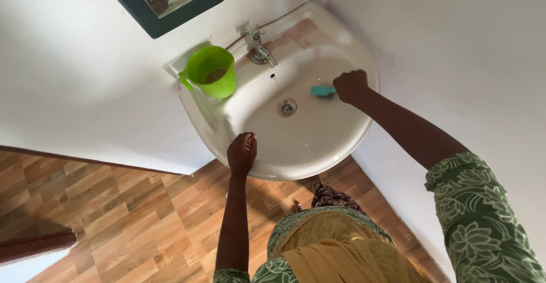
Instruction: The person scrubs the interior of a white bathroom sink using a teal brush. They repeatedly pour water from a green plastic cup onto the brush and sink surface to aid in cleaning. The person focuses on scrubbing the basin and the area around the drain.
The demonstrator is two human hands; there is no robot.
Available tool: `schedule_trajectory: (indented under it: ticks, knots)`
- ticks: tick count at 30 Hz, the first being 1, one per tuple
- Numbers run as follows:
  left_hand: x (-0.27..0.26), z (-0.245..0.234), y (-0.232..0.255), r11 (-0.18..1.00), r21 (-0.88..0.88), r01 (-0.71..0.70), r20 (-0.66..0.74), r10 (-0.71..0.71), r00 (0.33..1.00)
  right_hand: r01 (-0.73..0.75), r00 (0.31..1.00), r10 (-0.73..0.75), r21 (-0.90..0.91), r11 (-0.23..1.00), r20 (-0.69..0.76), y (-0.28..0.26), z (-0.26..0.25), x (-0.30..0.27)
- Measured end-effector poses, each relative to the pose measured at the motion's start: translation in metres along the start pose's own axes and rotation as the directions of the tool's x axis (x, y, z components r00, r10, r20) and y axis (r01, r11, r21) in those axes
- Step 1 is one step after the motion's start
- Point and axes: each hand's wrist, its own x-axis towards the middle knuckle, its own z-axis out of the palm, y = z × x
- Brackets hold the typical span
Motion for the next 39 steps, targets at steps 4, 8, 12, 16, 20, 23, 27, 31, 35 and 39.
schedule_trajectory:
  ticks: [4, 8, 12, 16, 20, 23, 27, 31, 35, 39]
  knots:
    - [0.000, -0.004, 0.006, 1.000, -0.026, 0.010, 0.009, -0.010, 1.000, -0.022, 0.995, 0.015, 0.072, 0.997, 0.099, 0.023, -0.006, -0.023]
    - [-0.001, -0.005, 0.015, 0.999, 0.035, 0.028, 0.022, -0.029, 0.999, -0.086, 0.977, 0.083, 0.005, 0.996, 0.196, 0.055, -0.069, -0.062]
    - [0.000, -0.004, 0.017, 0.998, 0.060, 0.029, 0.006, -0.030, 1.000, -0.119, 0.992, 0.120, -0.018, 0.993, 0.041, 0.041, -0.086, -0.076]
    - [-0.001, -0.001, 0.010, 0.998, 0.033, 0.055, -0.010, -0.055, 0.998, -0.117, 0.983, 0.120, 0.027, 0.993, -0.141, 0.007, -0.029, -0.023]
    - [-0.002, 0.001, 0.007, 0.996, 0.062, 0.057, -0.013, -0.056, 0.998, -0.010, 0.992, 0.027, 0.132, 0.991, -0.126, -0.026, 0.032, 0.011]
    - [-0.002, 0.000, 0.010, 0.998, 0.058, 0.037, -0.028, -0.035, 0.999, 0.058, 0.997, -0.041, 0.290, 0.955, -0.062, -0.044, 0.053, -0.003]
    - [-0.001, -0.002, 0.019, 0.989, 0.130, 0.076, 0.001, -0.077, 0.997, 0.009, 0.999, -0.004, 0.125, 0.992, -0.042, -0.019, 0.047, -0.021]
    - [0.000, -0.002, 0.026, 0.981, 0.177, 0.082, 0.004, -0.084, 0.996, -0.127, 0.968, 0.137, 0.064, 0.990, -0.209, 0.030, 0.031, -0.022]
    - [0.002, -0.002, 0.027, 0.976, 0.203, 0.079, 0.012, -0.083, 0.997, -0.078, 0.879, 0.103, 0.072, 0.994, -0.466, 0.041, 0.045, -0.003]
    - [0.002, -0.001, 0.024, 0.970, 0.212, 0.116, 0.037, -0.127, 0.991, -0.029, 0.868, 0.033, 0.016, 0.999, -0.495, 0.000, 0.071, 0.028]
